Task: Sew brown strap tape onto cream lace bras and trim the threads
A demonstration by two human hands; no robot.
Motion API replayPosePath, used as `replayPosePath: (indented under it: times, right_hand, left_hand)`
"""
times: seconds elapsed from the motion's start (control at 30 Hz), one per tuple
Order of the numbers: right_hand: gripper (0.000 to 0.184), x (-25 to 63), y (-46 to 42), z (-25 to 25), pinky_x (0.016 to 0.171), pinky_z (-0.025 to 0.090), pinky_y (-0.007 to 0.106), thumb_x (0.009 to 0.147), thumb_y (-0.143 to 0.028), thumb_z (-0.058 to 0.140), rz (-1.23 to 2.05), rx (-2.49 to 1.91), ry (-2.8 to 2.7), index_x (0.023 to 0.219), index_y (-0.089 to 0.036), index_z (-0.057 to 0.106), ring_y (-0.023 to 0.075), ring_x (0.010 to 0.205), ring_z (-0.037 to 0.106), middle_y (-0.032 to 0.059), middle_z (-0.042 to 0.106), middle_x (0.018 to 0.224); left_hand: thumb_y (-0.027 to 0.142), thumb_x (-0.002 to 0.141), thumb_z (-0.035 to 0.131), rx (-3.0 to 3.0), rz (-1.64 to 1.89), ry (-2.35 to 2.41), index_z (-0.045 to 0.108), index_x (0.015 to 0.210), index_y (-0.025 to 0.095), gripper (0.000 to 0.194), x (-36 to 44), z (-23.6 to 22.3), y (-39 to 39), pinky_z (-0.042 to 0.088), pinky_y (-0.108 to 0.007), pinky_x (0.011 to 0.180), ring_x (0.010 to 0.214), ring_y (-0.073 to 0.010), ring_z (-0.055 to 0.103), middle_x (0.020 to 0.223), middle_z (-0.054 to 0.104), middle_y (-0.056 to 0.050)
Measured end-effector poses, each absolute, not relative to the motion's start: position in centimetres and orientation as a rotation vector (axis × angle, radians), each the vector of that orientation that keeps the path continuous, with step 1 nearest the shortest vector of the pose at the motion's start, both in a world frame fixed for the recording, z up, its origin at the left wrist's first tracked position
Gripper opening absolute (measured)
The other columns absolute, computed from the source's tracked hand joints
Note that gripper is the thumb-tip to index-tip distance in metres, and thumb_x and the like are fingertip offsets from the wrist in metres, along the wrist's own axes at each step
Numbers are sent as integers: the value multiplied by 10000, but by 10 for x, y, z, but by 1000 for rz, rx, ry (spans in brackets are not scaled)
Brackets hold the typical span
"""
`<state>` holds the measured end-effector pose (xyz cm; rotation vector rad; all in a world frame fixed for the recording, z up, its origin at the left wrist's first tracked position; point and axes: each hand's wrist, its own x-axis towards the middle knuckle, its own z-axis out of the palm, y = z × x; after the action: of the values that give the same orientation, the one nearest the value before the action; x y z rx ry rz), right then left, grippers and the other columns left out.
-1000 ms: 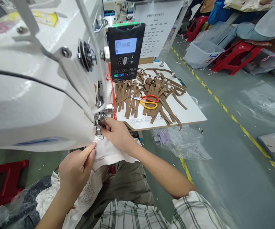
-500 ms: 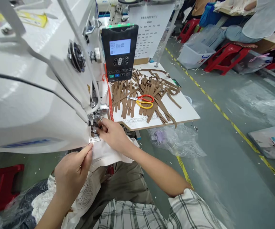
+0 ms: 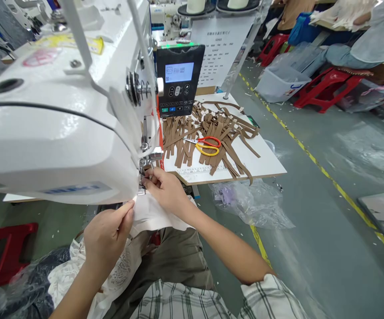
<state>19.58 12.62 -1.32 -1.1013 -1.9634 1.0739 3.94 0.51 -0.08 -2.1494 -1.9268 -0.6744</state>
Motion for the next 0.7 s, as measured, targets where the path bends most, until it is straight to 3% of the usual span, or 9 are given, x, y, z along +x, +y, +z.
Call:
replayPosePath:
  times: [0.47,0.7]
  right_hand:
    - [156,196,125,-19,576,445,263,897,-265,510,1056,-1054,-1961,875,-208,653,163,599,545,-8,619,640]
    - [202,196,125,-26,563,415,269,882,-306,491,1015,-1070,-1971,794,-187,629,160,605,502,4,597,649]
  left_hand:
    - [249,963,513,-2116,-878,-1973,720,977,160,225,36,-7,4,378,-284,598,601,-164,596,624,657,6]
    - [249,958,518,-2089,-915,-1982,719,975,161,220,33,-9,2,402,-301,624,625,-177,609,652,668,1]
